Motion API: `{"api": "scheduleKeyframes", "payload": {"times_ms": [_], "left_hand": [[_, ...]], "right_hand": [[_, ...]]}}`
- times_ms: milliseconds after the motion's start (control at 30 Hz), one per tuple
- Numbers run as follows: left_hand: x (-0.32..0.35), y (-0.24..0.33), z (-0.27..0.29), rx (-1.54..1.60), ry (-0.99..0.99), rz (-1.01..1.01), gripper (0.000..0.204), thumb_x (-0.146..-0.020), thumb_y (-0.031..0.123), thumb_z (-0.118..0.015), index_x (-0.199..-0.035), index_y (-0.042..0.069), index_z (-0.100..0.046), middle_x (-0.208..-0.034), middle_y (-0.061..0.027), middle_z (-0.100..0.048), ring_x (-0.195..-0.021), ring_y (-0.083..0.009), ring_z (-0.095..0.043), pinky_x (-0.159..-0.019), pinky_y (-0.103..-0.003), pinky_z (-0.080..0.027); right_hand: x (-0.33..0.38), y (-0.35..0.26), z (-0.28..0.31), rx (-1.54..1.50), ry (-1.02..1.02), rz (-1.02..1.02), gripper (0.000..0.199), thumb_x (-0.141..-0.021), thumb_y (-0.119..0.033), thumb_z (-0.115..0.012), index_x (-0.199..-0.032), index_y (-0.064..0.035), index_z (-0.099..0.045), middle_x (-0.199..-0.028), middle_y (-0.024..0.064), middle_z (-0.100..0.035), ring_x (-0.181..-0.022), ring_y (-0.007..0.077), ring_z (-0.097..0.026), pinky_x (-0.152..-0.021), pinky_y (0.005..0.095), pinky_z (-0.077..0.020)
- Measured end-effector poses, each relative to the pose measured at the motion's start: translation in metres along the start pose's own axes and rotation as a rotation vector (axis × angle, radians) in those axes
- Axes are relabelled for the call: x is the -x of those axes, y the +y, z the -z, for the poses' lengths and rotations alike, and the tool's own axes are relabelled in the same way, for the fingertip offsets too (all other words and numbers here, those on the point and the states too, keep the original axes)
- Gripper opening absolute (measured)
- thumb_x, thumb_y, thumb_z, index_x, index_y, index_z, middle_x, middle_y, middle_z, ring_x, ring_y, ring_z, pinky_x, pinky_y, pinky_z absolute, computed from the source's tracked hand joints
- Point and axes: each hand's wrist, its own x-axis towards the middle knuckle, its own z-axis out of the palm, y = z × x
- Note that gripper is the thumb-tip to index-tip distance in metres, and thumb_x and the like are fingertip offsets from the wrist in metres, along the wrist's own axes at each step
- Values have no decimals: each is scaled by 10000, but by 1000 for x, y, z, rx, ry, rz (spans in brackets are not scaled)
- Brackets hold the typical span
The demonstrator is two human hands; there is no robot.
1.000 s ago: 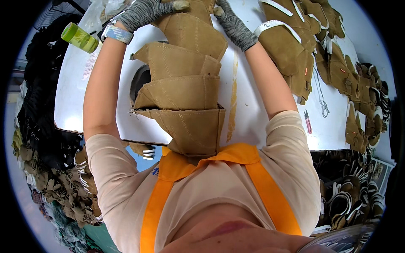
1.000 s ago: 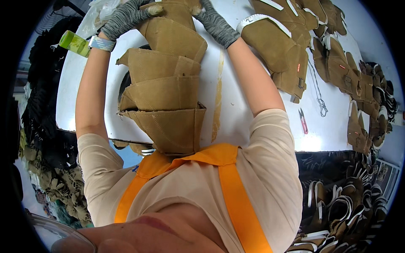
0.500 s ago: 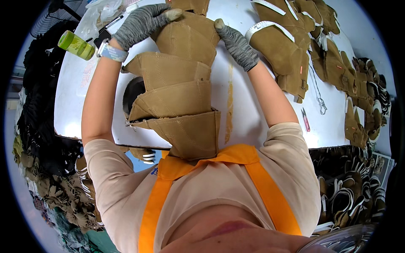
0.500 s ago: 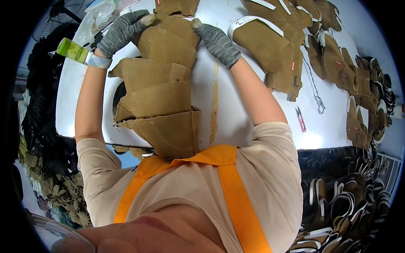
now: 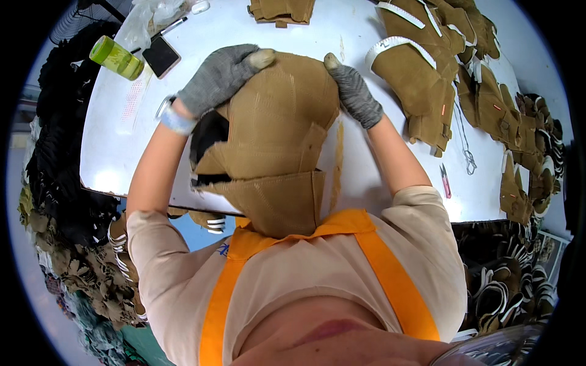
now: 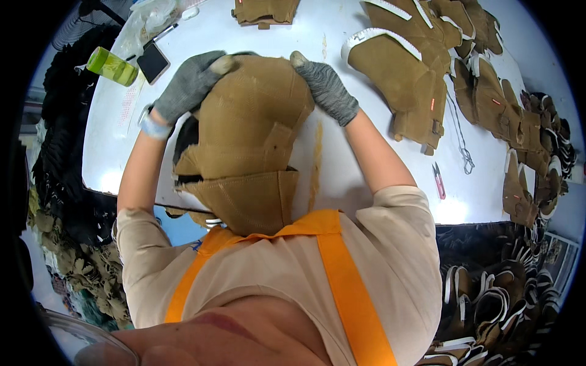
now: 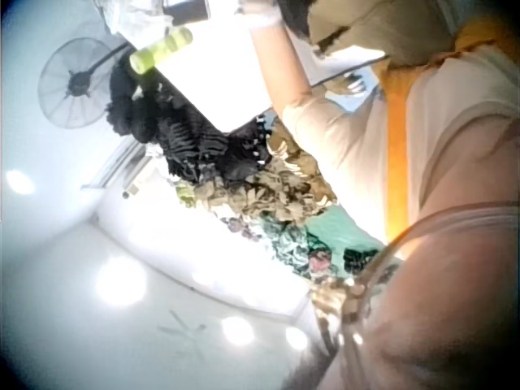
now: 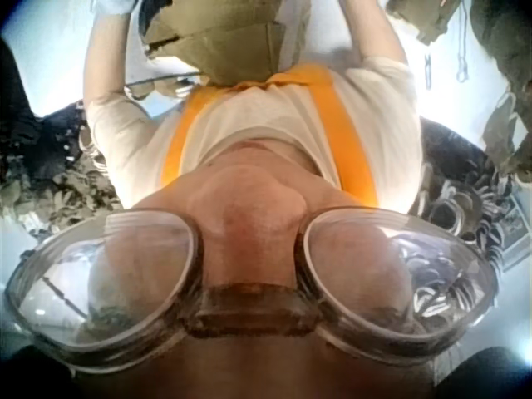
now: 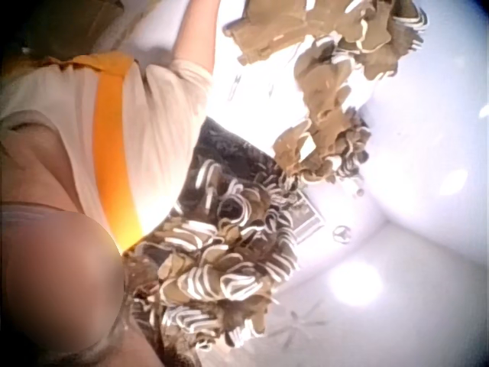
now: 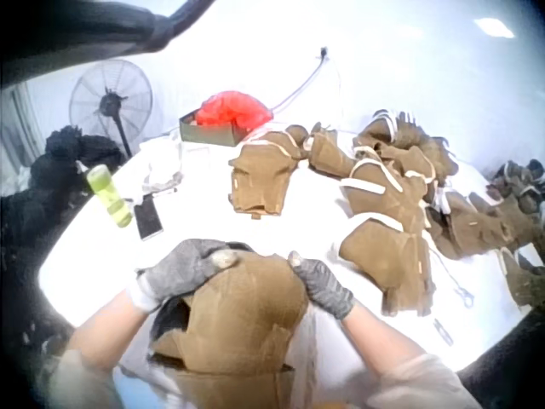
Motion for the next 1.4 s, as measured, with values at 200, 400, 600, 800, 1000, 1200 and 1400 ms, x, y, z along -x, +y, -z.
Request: {"api": "scheduleKeyframes", "payload": {"times_ms": [200,400,600,800,1000,1200,1400], "left_hand": [[-29,-37,13,-324,204,-124,554,-962,539,-516,-1280,91,-583,-1180,-111,-635,-994,-228,-620,-906,-353,-493],[-5,37,21,-33,253,-171,580,-942,358,-646,-1370,1,-484,-1183,-116,-621,-1109,-204,-575,-952,-334,-471],[71,45,18,-382,249,-249,629,-919,556,-576,-1379,128,-534,-1378,-115,-543,-1261,-309,-515,-1079,-406,-383],[158,100,-53,-549,-41,-418,625,-745,662,-616,-1209,247,-671,-1409,-33,-524,-1403,-294,-345,-1169,-535,-93],[167,54,-99,-712,185,-535,592,-758,738,-536,-1140,316,-698,-1358,-5,-568,-1367,-244,-376,-1166,-537,-52],[141,31,-62,-830,237,-508,615,-768,731,-550,-1174,293,-693,-1356,19,-568,-1323,-228,-427,-1172,-495,-120],[155,22,-32,-641,184,-488,318,-923,455,-519,-1062,276,-741,-1217,14,-658,-1281,-238,-479,-1155,-446,-208]], "right_hand": [[-15,-5,-1,398,179,496,616,-969,-548,-511,-1258,-6,-560,-1082,122,-612,-1047,228,-567,-1003,324,-417],[-27,-14,-28,64,314,541,534,-969,-429,-578,-1348,-60,-501,-1130,86,-629,-998,197,-593,-912,321,-477],[-29,6,-9,-108,290,354,672,-990,-590,-408,-1441,-94,-458,-1421,112,-493,-1315,232,-426,-1145,350,-253],[-22,-20,-11,-147,209,419,667,-969,-557,-494,-1369,-24,-496,-1313,120,-554,-1179,195,-510,-1051,330,-382],[-32,-29,-44,99,62,463,674,-956,-521,-539,-1408,-28,-458,-1292,124,-560,-1161,219,-525,-1003,338,-412],[-73,-60,-69,115,104,671,434,-959,-402,-579,-1188,-37,-633,-1060,141,-674,-961,240,-622,-865,339,-487],[-79,-25,-60,588,-65,489,753,-927,-619,-516,-1459,-95,-420,-1401,219,-505,-1303,341,-484,-1094,404,-379]]}}
